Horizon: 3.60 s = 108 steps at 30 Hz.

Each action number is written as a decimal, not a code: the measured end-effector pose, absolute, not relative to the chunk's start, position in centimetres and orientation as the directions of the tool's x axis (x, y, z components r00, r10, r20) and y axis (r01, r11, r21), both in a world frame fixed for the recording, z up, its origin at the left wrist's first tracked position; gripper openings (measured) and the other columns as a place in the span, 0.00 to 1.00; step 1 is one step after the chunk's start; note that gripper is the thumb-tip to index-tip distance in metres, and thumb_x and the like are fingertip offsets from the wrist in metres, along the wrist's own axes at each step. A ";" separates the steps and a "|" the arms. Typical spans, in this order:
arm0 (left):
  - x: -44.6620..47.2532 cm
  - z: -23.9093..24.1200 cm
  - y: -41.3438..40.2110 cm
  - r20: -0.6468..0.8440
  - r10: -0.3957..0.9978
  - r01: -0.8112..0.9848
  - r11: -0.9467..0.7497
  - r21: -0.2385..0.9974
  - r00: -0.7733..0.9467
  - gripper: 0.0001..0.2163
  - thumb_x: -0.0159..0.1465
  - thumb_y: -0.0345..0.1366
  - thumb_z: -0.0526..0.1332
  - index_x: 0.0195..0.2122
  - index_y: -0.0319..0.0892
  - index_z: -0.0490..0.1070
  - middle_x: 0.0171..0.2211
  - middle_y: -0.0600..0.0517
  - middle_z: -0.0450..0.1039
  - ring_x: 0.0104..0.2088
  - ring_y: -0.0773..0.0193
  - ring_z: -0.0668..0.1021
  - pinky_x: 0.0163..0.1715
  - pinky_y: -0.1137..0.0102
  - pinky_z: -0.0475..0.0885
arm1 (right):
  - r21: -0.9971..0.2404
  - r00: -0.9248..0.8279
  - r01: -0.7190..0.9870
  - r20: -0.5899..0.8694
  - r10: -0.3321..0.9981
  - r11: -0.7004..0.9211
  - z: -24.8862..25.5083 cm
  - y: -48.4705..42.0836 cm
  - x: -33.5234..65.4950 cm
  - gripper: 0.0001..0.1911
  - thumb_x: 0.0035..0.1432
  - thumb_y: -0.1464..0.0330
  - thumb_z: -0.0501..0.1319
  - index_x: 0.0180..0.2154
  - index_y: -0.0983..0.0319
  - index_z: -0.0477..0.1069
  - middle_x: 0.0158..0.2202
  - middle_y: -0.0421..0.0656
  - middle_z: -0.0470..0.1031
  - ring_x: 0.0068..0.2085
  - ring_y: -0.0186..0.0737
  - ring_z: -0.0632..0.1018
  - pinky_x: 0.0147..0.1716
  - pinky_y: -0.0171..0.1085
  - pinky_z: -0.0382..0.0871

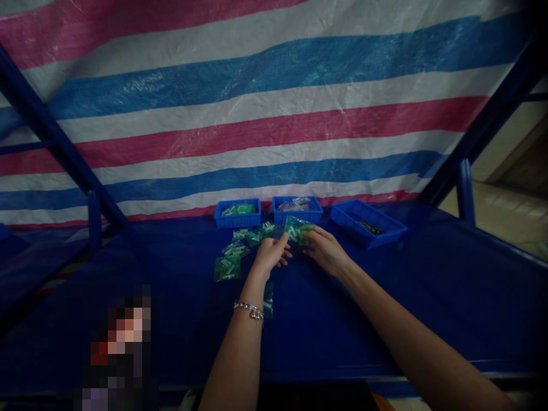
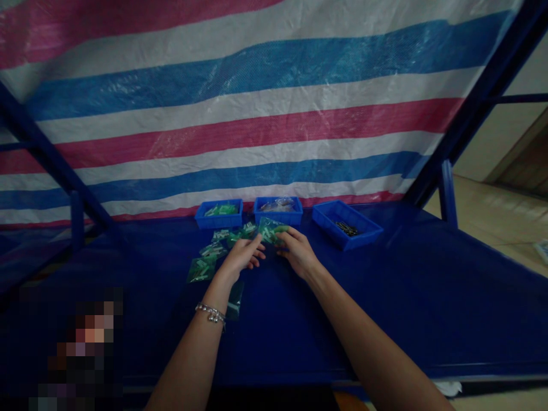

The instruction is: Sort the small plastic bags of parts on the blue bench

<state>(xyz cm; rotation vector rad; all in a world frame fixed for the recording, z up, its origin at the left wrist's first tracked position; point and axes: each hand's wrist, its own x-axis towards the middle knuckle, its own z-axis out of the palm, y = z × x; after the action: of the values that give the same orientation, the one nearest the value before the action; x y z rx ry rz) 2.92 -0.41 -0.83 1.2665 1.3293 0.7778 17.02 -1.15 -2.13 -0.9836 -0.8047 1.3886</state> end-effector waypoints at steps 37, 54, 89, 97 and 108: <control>2.8 -0.5 -0.6 -0.045 0.982 0.166 0.014 0.986 0.182 0.07 0.54 0.37 0.59 0.28 0.37 0.69 0.20 0.54 0.66 0.20 0.71 0.68 0.19 0.76 0.59 | -0.935 -0.183 -0.295 -0.145 0.972 -0.195 -2.3 -1.5 16.9 0.11 0.41 0.64 0.67 0.29 0.63 0.73 0.23 0.40 0.71 0.21 0.29 0.68 0.20 0.30 0.57; 2.8 -1.2 0.0 0.102 0.975 0.279 -0.156 0.948 0.199 0.11 0.54 0.41 0.57 0.23 0.38 0.65 0.18 0.55 0.62 0.20 0.71 0.67 0.21 0.75 0.59 | -0.949 -0.165 -0.266 -0.128 0.978 -0.169 -2.4 -1.3 17.0 0.11 0.40 0.64 0.68 0.28 0.64 0.74 0.22 0.39 0.71 0.23 0.30 0.67 0.21 0.32 0.54; 2.4 0.4 -0.6 -0.416 0.875 0.203 0.373 0.905 0.248 0.28 0.55 0.57 0.48 0.23 0.34 0.71 0.17 0.49 0.67 0.14 0.74 0.65 0.15 0.77 0.54 | -0.909 -0.006 -0.417 0.025 1.000 0.020 -2.1 -1.4 17.0 0.09 0.38 0.68 0.66 0.27 0.59 0.71 0.28 0.38 0.72 0.29 0.33 0.70 0.29 0.34 0.61; 2.4 0.3 -0.6 -0.358 0.901 -0.039 0.378 0.925 0.247 0.12 0.54 0.43 0.59 0.30 0.36 0.69 0.20 0.52 0.69 0.15 0.75 0.67 0.15 0.78 0.55 | -0.958 -0.167 -0.285 0.058 0.984 0.008 -2.1 -1.6 17.1 0.09 0.40 0.68 0.65 0.29 0.58 0.72 0.33 0.39 0.72 0.33 0.36 0.71 0.29 0.33 0.62; 2.6 0.2 -0.6 -0.264 0.952 -0.091 0.280 0.956 0.154 0.06 0.54 0.35 0.58 0.29 0.37 0.64 0.20 0.56 0.65 0.14 0.75 0.68 0.15 0.77 0.57 | -0.914 -0.081 -0.404 0.016 0.997 -0.018 -1.8 -1.3 17.2 0.19 0.41 0.70 0.63 0.39 0.54 0.68 0.33 0.39 0.71 0.31 0.35 0.71 0.26 0.34 0.62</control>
<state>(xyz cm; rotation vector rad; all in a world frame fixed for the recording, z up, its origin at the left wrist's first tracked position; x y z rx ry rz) 2.60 -0.61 0.25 0.9903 1.1453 0.9569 17.17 -1.33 -1.80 -0.8560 -0.9518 1.4377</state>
